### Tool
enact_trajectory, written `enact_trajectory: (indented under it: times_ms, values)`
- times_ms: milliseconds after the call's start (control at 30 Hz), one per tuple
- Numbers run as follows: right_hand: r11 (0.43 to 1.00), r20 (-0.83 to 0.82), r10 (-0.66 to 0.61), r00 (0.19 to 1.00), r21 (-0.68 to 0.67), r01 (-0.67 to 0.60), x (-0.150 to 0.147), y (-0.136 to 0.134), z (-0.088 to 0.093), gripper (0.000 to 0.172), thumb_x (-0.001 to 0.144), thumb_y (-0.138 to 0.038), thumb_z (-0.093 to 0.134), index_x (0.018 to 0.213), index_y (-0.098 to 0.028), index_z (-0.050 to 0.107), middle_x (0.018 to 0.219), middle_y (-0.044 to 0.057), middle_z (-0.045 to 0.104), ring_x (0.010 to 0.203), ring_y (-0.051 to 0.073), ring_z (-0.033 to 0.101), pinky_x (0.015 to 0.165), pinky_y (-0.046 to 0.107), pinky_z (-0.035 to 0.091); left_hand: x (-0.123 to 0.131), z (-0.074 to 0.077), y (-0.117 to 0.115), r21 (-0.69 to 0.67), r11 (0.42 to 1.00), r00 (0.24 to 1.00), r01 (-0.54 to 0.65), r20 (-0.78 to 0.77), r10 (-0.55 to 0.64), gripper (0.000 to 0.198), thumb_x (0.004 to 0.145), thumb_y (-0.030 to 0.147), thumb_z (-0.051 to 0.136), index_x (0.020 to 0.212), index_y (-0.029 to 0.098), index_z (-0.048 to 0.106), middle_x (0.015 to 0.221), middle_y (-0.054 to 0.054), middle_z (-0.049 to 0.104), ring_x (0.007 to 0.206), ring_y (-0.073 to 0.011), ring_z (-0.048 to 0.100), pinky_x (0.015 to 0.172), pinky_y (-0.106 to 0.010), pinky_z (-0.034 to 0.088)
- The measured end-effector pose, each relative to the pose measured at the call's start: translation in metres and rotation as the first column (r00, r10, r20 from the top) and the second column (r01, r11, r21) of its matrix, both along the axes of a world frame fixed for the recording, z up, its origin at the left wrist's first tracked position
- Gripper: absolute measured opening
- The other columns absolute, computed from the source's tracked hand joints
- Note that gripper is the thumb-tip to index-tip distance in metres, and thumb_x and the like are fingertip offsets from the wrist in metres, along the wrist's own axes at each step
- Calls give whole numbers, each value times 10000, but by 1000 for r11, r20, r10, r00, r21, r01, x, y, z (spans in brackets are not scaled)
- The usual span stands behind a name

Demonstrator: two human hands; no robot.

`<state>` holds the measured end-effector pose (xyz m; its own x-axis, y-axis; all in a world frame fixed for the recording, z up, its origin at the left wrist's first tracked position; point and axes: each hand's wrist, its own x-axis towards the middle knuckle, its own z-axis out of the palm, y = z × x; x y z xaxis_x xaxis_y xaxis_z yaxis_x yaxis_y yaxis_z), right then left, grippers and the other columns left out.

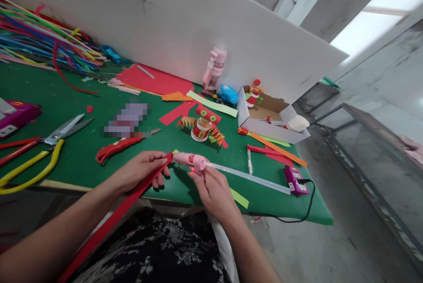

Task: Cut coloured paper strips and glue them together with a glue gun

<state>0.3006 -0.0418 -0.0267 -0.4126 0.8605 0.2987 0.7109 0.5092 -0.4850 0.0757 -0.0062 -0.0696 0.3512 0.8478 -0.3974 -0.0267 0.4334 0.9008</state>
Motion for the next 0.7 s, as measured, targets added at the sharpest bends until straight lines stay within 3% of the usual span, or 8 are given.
enact_trajectory:
  times_ms: [700]
  values:
    - [997, 9, -9, 1000, -80, 9, 0, 1, -2, 311, 1019, -317, 424, 1098, -157, 679, 1032, 126, 744, 978, 248, 697, 887, 337, 543, -2, -1, 0, 8, 1000, 1000, 30, 2, -30, 303, 774, 463, 656, 801, 169, 590, 675, -30, 702, 452, -127, 629, 430, -222, 511]
